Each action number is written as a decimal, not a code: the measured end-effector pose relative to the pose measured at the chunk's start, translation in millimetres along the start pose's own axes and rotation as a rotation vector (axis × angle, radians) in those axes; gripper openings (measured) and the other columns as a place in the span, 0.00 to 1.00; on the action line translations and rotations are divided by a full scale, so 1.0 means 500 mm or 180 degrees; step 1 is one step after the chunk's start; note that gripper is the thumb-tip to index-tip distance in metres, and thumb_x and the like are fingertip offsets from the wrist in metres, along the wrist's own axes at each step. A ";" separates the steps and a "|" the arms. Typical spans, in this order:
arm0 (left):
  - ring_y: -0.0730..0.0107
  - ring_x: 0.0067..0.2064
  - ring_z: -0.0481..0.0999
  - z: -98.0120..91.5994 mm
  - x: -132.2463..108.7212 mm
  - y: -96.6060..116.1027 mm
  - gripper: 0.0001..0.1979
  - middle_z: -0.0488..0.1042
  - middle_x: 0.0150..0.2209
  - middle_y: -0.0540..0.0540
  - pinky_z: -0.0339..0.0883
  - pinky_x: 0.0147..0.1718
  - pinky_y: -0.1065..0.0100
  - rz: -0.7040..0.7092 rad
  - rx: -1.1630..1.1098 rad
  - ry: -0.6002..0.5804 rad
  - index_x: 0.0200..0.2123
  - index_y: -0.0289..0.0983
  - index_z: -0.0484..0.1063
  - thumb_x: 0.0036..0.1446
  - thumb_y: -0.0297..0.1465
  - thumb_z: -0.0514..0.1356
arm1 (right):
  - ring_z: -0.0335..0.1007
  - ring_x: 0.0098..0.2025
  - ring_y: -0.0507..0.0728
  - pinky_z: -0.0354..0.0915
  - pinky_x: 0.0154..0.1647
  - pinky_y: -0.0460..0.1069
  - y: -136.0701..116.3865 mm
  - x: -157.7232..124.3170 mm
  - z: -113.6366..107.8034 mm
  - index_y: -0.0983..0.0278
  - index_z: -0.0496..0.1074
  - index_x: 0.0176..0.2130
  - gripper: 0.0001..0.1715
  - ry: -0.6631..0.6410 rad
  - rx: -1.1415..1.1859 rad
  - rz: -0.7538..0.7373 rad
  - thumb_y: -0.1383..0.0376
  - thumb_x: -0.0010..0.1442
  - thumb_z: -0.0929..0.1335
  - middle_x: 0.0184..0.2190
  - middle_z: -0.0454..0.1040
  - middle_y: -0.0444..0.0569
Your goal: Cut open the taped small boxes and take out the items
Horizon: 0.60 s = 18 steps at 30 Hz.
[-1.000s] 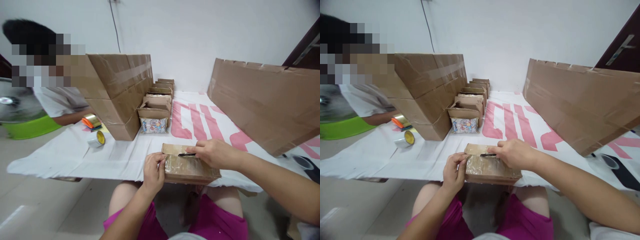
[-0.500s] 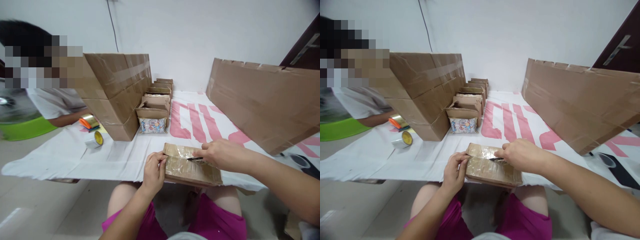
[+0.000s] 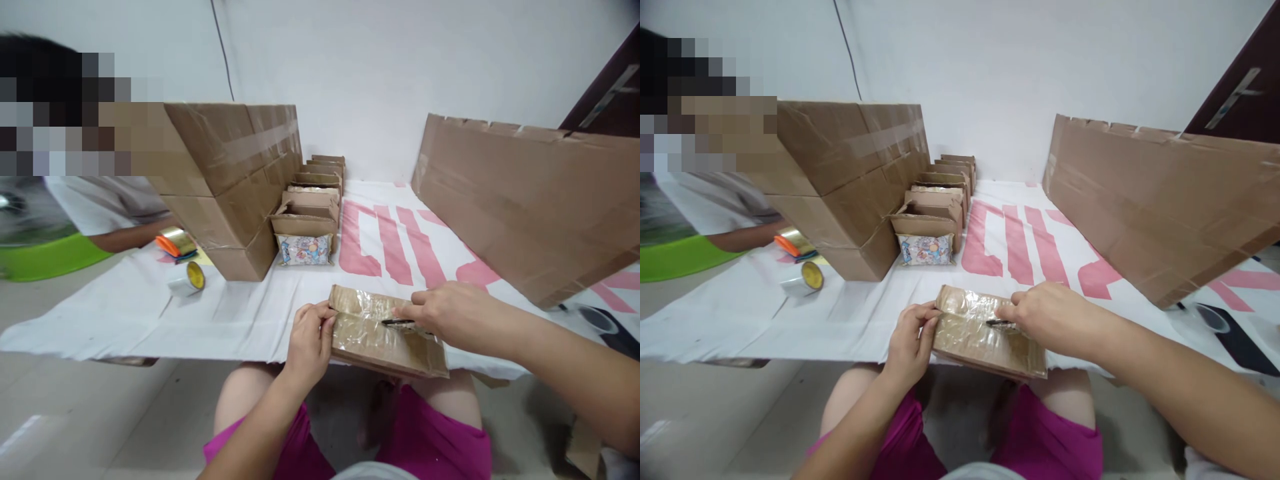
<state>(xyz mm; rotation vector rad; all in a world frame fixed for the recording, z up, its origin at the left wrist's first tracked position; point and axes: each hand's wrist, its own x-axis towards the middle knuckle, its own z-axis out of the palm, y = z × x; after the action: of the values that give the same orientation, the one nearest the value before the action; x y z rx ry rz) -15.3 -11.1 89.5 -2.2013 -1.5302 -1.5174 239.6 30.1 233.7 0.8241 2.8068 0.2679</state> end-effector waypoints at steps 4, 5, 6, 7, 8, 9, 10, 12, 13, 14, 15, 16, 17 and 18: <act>0.64 0.43 0.76 0.000 0.002 0.000 0.06 0.76 0.35 0.46 0.65 0.44 0.60 0.0052 0.0007 -0.0034 0.38 0.40 0.66 0.64 0.27 0.50 | 0.70 0.26 0.51 0.42 0.22 0.48 -0.001 -0.005 0.003 0.53 0.70 0.51 0.24 0.0024 0.0047 -0.0005 0.76 0.59 0.64 0.29 0.74 0.44; 0.64 0.43 0.76 0.000 0.003 0.000 0.06 0.77 0.35 0.46 0.65 0.44 0.60 0.0068 -0.0005 -0.0028 0.38 0.40 0.66 0.64 0.27 0.51 | 0.70 0.26 0.51 0.42 0.22 0.48 -0.002 -0.007 0.003 0.53 0.70 0.51 0.25 0.0006 0.0061 0.0011 0.76 0.60 0.64 0.29 0.74 0.44; 0.64 0.44 0.76 0.000 0.003 0.001 0.05 0.77 0.36 0.46 0.65 0.44 0.60 0.0079 -0.0016 -0.0029 0.38 0.39 0.66 0.64 0.26 0.51 | 0.70 0.26 0.52 0.42 0.22 0.48 -0.003 -0.009 0.002 0.53 0.70 0.52 0.25 -0.0018 0.0079 0.0028 0.76 0.60 0.64 0.29 0.74 0.44; 0.64 0.44 0.76 0.000 0.003 0.001 0.05 0.77 0.36 0.46 0.64 0.44 0.60 0.0088 -0.0024 -0.0033 0.38 0.39 0.66 0.63 0.26 0.51 | 0.70 0.26 0.52 0.42 0.22 0.48 -0.004 -0.010 0.002 0.52 0.70 0.52 0.26 -0.0039 0.0095 0.0044 0.76 0.60 0.64 0.29 0.74 0.44; 0.63 0.44 0.76 0.000 0.003 0.002 0.05 0.77 0.36 0.46 0.64 0.44 0.60 0.0098 -0.0026 -0.0043 0.38 0.39 0.66 0.63 0.26 0.51 | 0.70 0.26 0.52 0.42 0.22 0.49 -0.005 -0.012 0.002 0.52 0.70 0.52 0.26 -0.0051 0.0112 0.0053 0.76 0.60 0.64 0.28 0.73 0.43; 0.63 0.44 0.76 0.000 0.003 0.003 0.05 0.77 0.36 0.46 0.64 0.43 0.61 0.0105 -0.0020 -0.0056 0.38 0.39 0.66 0.64 0.26 0.51 | 0.70 0.25 0.52 0.42 0.22 0.49 -0.005 -0.014 0.002 0.52 0.70 0.52 0.26 -0.0052 0.0126 0.0057 0.76 0.59 0.64 0.28 0.73 0.43; 0.63 0.44 0.77 0.000 0.003 0.003 0.05 0.77 0.36 0.46 0.64 0.43 0.61 0.0113 -0.0011 -0.0063 0.38 0.39 0.65 0.64 0.26 0.51 | 0.69 0.25 0.51 0.43 0.22 0.49 -0.005 -0.016 0.003 0.52 0.70 0.52 0.26 -0.0055 0.0137 0.0052 0.76 0.59 0.64 0.28 0.73 0.43; 0.63 0.44 0.77 0.000 0.003 0.002 0.05 0.77 0.37 0.46 0.64 0.43 0.61 0.0106 0.0004 -0.0065 0.38 0.39 0.65 0.64 0.26 0.50 | 0.69 0.25 0.51 0.44 0.23 0.48 -0.001 -0.021 0.006 0.53 0.71 0.52 0.27 -0.0070 0.0167 0.0037 0.76 0.59 0.63 0.28 0.74 0.44; 0.63 0.44 0.77 0.000 0.003 0.002 0.05 0.77 0.37 0.46 0.64 0.43 0.61 0.0085 0.0003 -0.0063 0.38 0.39 0.65 0.64 0.26 0.50 | 0.69 0.25 0.52 0.45 0.23 0.48 0.002 -0.025 0.007 0.52 0.71 0.51 0.27 -0.0087 0.0192 0.0031 0.77 0.59 0.63 0.28 0.74 0.44; 0.63 0.44 0.76 0.000 0.004 0.001 0.05 0.77 0.37 0.46 0.64 0.42 0.61 0.0054 -0.0004 -0.0064 0.39 0.39 0.66 0.64 0.26 0.50 | 0.70 0.25 0.52 0.46 0.23 0.48 0.005 -0.029 0.008 0.53 0.72 0.51 0.26 -0.0102 0.0220 0.0032 0.76 0.59 0.63 0.28 0.74 0.45; 0.63 0.44 0.76 0.001 0.004 -0.001 0.05 0.77 0.37 0.46 0.65 0.42 0.61 0.0025 -0.0016 -0.0069 0.39 0.39 0.66 0.64 0.27 0.51 | 0.70 0.25 0.52 0.47 0.24 0.48 0.009 -0.034 0.008 0.53 0.72 0.51 0.25 -0.0107 0.0246 0.0052 0.75 0.60 0.62 0.28 0.74 0.45; 0.63 0.45 0.76 0.002 0.005 -0.002 0.05 0.77 0.38 0.46 0.65 0.42 0.61 0.0003 -0.0033 -0.0083 0.39 0.39 0.66 0.64 0.27 0.51 | 0.70 0.25 0.52 0.49 0.24 0.47 0.013 -0.040 0.008 0.53 0.73 0.50 0.23 -0.0090 0.0269 0.0092 0.74 0.61 0.62 0.28 0.74 0.46; 0.63 0.45 0.76 0.003 0.006 -0.003 0.05 0.77 0.38 0.45 0.65 0.42 0.61 -0.0007 -0.0061 -0.0103 0.39 0.39 0.66 0.64 0.27 0.51 | 0.70 0.25 0.52 0.50 0.24 0.47 0.017 -0.047 0.007 0.54 0.73 0.50 0.21 -0.0032 0.0285 0.0168 0.72 0.62 0.63 0.28 0.74 0.46; 0.63 0.45 0.76 0.004 0.006 -0.004 0.05 0.78 0.39 0.45 0.65 0.43 0.61 -0.0003 -0.0103 -0.0114 0.39 0.39 0.65 0.64 0.27 0.51 | 0.70 0.25 0.52 0.52 0.25 0.47 0.019 -0.053 0.005 0.55 0.73 0.50 0.19 0.0056 0.0300 0.0267 0.70 0.63 0.63 0.28 0.75 0.46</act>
<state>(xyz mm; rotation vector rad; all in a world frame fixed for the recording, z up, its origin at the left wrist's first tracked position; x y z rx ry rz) -15.2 -6.9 89.9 -2.2577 -1.5276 -1.5217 266.9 23.7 237.3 0.9663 2.8238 0.1575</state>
